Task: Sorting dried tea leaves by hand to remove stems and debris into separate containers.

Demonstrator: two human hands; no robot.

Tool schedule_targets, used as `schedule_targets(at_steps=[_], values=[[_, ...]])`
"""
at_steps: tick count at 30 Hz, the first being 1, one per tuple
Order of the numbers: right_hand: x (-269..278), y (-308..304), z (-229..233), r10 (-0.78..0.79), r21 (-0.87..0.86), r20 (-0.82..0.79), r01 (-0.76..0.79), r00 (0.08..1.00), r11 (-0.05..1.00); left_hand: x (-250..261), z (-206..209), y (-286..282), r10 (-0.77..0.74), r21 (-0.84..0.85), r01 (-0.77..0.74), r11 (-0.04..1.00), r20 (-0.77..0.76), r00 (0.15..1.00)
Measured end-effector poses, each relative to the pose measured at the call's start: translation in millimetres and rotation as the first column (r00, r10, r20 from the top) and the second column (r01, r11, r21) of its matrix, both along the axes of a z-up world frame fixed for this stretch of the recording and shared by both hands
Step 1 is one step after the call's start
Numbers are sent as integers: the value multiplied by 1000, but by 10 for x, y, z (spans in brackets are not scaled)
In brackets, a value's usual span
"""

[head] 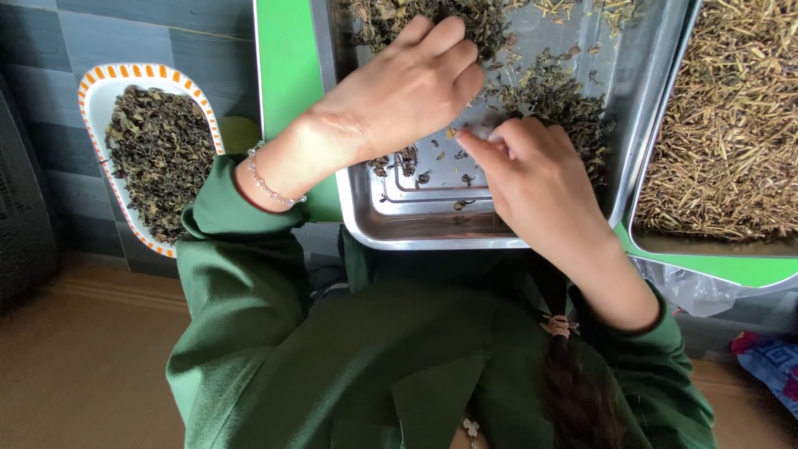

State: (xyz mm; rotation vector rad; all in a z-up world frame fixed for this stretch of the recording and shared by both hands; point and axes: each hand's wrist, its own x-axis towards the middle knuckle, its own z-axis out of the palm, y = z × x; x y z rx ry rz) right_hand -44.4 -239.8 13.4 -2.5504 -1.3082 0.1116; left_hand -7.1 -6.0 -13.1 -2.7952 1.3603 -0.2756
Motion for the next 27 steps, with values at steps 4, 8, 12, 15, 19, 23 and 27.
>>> schedule_targets(at_steps=[4, 8, 12, 15, 19, 23, 27], values=[[0, -13, -18, -20, -35, 35, 21, 999, 999, 26, 54, 18, -11, -101, 4, 995, -66, 998], [-10, -46, -31, -113, 15, -8, 113, 994, 993, 38, 36, 45, -72, -278, 15, 960, -195, 978], [-12, -68, -31, -195, 96, -80, 202, 978, 975, 57, 51, 78, -171, -388, 45, 921, -297, 939], [-3, -75, -52, -183, 128, -57, 189, 981, 974, 97, 30, 99, -239, -507, 50, 861, -316, 918], [0, 57, -17, -162, 51, 21, 161, 987, 986, 95, 57, 110, -214, -507, 36, 861, -298, 930], [13, 108, -60, -125, -26, 112, 128, 986, 991, 103, 0, 128, -175, -494, 16, 869, -278, 945], [29, 56, -56, -150, -69, 36, 152, 988, 986, 95, -5, 134, -118, -451, -28, 892, -292, 949]])
